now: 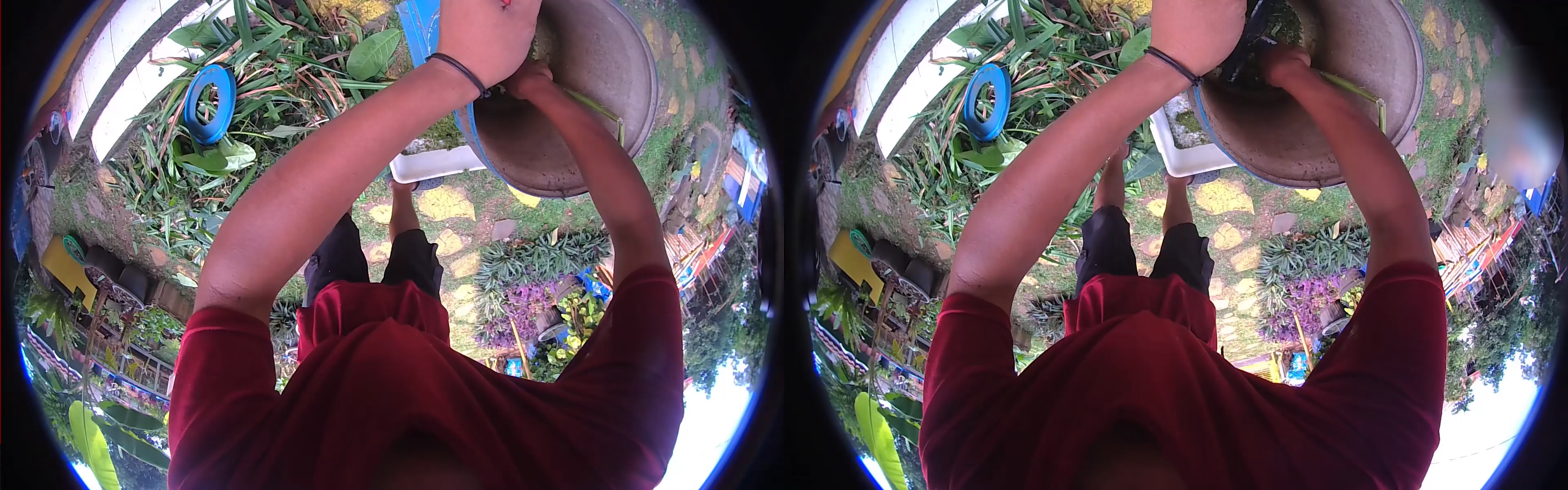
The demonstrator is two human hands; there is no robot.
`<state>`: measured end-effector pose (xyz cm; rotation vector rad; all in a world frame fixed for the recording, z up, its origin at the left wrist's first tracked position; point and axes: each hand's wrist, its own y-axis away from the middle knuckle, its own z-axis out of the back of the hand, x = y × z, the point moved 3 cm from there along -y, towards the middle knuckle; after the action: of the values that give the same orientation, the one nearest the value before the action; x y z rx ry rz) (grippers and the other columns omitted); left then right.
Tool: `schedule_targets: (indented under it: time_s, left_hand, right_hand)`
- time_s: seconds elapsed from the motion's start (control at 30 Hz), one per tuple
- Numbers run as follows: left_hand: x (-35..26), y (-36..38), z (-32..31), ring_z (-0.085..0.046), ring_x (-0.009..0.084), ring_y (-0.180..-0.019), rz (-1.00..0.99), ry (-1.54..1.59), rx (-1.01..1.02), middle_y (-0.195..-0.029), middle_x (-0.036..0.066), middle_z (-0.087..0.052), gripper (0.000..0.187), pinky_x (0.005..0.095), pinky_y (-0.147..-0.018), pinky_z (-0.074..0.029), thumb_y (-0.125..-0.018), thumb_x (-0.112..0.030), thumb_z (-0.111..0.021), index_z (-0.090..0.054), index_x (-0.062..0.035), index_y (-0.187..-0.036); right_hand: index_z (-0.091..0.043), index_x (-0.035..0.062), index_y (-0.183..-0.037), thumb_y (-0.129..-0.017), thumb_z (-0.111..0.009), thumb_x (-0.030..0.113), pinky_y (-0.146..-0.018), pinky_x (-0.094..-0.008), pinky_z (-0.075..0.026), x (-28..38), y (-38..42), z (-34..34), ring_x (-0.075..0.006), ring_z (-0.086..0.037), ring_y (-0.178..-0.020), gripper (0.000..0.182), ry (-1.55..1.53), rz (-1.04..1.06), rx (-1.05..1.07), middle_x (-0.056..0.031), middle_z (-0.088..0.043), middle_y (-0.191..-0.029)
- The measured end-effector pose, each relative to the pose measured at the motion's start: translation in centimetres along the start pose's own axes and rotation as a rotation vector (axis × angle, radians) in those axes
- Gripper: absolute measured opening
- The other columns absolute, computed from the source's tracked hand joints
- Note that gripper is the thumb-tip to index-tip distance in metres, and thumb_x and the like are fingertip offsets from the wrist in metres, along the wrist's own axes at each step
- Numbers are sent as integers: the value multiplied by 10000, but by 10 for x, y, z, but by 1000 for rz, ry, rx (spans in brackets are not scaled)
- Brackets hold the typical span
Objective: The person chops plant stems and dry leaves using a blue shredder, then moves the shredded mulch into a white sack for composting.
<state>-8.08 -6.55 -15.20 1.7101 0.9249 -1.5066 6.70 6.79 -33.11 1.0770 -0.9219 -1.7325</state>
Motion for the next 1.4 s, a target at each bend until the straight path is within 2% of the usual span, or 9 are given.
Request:
schedule_targets:
  time_s: [0.3, 0.4, 0.53, 0.7, 0.9, 1.07, 1.17, 1.3, 1.4]
  left_hand:
    - [-2, -3, 3, -532, 222, -597, -168, 30, -66, -671, 146, -516, 174, 375, -592, -457, -992, -176, -550, -541, -11, -937]
    - [-2, 1, 3, -507, 196, -589, -71, 53, -12, -661, 120, -505, 167, 363, -585, -452, -995, -173, -545, -540, -14, -943]
    - [0, -2, 5, -484, 161, -593, -12, 105, 5, -660, 96, -490, 168, 347, -579, -446, -997, -176, -549, -538, -16, -947]
    - [2, -3, 2, -484, 140, -609, -92, 30, -23, -666, 79, -486, 173, 328, -582, -440, -1002, -178, -551, -532, -18, -938]
    - [0, 3, 0, -493, 130, -623, -1, 126, 17, -672, 57, -491, 163, 320, -591, -444, -1008, -177, -544, -541, -22, -957]
    - [-7, 1, 0, -494, 113, -628, -50, 108, -2, -683, 54, -502, 170, 310, -588, -444, -1013, -182, -536, -559, -14, -1000]
    - [-3, 2, 1, -497, 116, -630, -17, 114, 25, -691, 55, -506, 172, 310, -589, -445, -1013, -178, -535, -559, -8, -1003]
    - [-3, 2, 0, -508, 138, -630, 59, 75, 39, -699, 63, -510, 168, 322, -595, -450, -1008, -174, -539, -553, -7, -992]
    - [5, 2, -2, -502, 155, -626, -86, 55, -20, -695, 69, -507, 169, 335, -598, -450, -1004, -172, -547, -546, -6, -974]
  right_hand:
    - [-720, 120, -1211, -902, -645, 181, -925, -423, -550, 2, 22, -31, -272, -659, -1181, 324, 186, -4, 50, -113, -672, -1296]
    - [-716, 120, -1225, -910, -619, 173, -937, -415, -546, -26, -5, 5, -281, -646, -1202, 334, 95, -17, 61, -120, -666, -1305]
    - [-715, 124, -1225, -915, -597, 161, -934, -414, -548, -10, -21, -43, -285, -650, -1196, 334, -76, -191, -63, -119, -669, -1298]
    - [-715, 105, -1211, -911, -599, 158, -924, -445, -550, -1, -13, -43, -306, -664, -1163, 325, -13, 98, -46, -124, -677, -1279]
    - [-715, 117, -1214, -894, -628, 156, -884, -460, -566, -8, -1, -23, -287, -652, -1190, 334, -150, -77, -65, -110, -691, -1254]
    - [-700, 90, -1219, -915, -580, 174, -922, -471, -550, 18, 17, -28, -293, -643, -1201, 338, 111, 76, 135, -119, -677, -1280]
    - [-684, 65, -1236, -919, -552, 171, -946, -487, -538, 6, 5, 21, -311, -634, -1210, 359, -131, 110, 23, -147, -655, -1306]
    - [-681, 58, -1239, -909, -560, 167, -957, -482, -533, 40, -17, -23, -326, -628, -1214, 368, -206, 249, -102, -159, -644, -1318]
    - [-672, 44, -1244, -899, -562, 160, -959, -449, -534, 38, -1, -27, -328, -632, -1204, 381, -168, 186, -21, -164, -658, -1292]
